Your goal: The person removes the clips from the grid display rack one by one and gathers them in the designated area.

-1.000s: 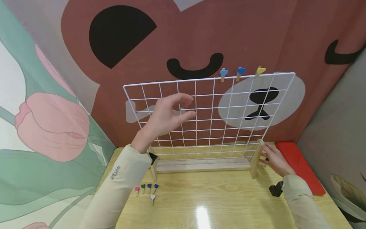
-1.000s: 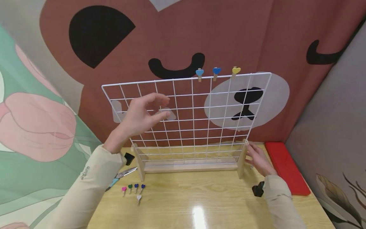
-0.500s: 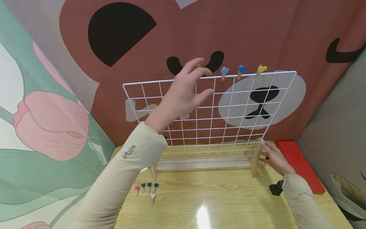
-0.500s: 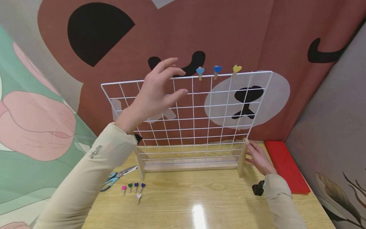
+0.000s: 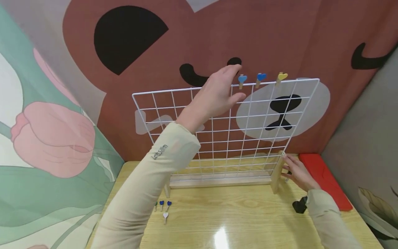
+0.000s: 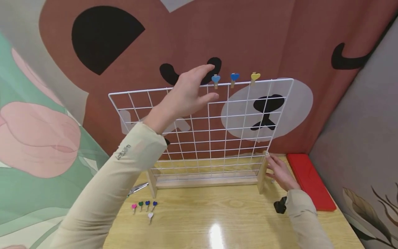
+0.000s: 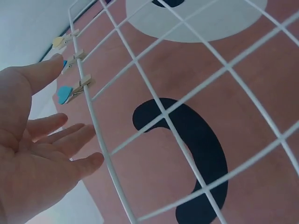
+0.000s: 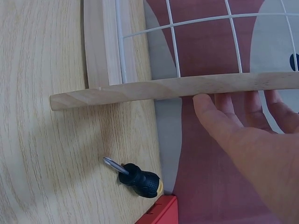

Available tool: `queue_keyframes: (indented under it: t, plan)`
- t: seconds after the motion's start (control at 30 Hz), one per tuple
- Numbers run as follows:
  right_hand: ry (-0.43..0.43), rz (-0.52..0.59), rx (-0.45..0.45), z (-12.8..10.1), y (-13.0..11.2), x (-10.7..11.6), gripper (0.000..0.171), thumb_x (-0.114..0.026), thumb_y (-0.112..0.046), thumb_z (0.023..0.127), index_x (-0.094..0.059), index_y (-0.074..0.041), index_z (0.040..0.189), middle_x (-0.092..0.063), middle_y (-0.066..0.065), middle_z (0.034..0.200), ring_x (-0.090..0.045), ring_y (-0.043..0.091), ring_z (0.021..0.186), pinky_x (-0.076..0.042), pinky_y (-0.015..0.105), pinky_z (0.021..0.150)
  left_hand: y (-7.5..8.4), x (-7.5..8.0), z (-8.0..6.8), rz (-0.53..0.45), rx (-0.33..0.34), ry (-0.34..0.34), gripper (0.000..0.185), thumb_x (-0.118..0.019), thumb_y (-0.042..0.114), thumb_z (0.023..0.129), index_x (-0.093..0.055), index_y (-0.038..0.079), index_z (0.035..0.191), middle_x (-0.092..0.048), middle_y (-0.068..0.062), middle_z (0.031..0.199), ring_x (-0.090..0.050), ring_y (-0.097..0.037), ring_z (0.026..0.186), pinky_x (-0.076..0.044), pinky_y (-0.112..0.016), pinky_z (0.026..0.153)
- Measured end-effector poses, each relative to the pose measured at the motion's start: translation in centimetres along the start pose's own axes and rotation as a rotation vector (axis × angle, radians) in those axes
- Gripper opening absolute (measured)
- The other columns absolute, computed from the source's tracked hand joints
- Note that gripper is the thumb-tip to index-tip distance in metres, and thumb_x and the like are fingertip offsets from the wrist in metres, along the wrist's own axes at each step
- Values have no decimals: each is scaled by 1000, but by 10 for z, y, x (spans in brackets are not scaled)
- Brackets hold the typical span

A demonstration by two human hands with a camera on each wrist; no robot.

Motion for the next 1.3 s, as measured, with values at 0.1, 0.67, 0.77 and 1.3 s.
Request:
queue_keyframes:
  t: [0.1, 0.67, 0.77, 1.3]
  plan:
    - [-2, -1, -6, 0, 0, 1, 77, -30, -43, 104, 7, 6, 149, -6, 33, 151, -14, 53, 136, -30, 59, 104, 2, -1, 6, -12, 33, -46, 68, -61, 31, 94, -29, 7, 149, -47, -3, 142, -51, -10, 121, -36, -18, 101]
    - [13, 6, -1, 0, 4, 0, 76, -31, -43, 104, 5, 7, 149, -9, 33, 150, -16, 52, 136, -36, 55, 102, 0, -6, 16, -157, 34, 98, 25, -57, 20, 98, -63, 8, 119, -66, -1, 104, -57, -10, 82, -44, -19, 73]
    - [17, 6, 0, -1, 2, -1, 76, -31, -42, 104, 4, 7, 149, -10, 33, 149, -17, 52, 136, -38, 54, 101, -2, -5, 16, -185, 68, 124, 24, -59, 21, 96, -64, 9, 117, -67, 0, 100, -57, -10, 82, -45, -19, 73]
    - [19, -6, 14, -2, -1, -3, 74, -30, -42, 104, 0, 8, 149, -15, 32, 148, -20, 49, 135, -40, 51, 100, -7, -5, 13, -329, 84, 219, 20, -64, 21, 93, -69, 8, 107, -70, -1, 85, -62, -8, 73, -45, -18, 63]
Point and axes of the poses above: each hand's wrist, its own z-axis towards the middle knuckle, its own x-axis out of the back of the hand, y = z × x, the point moved 4 cm from there along z, towards the middle knuckle
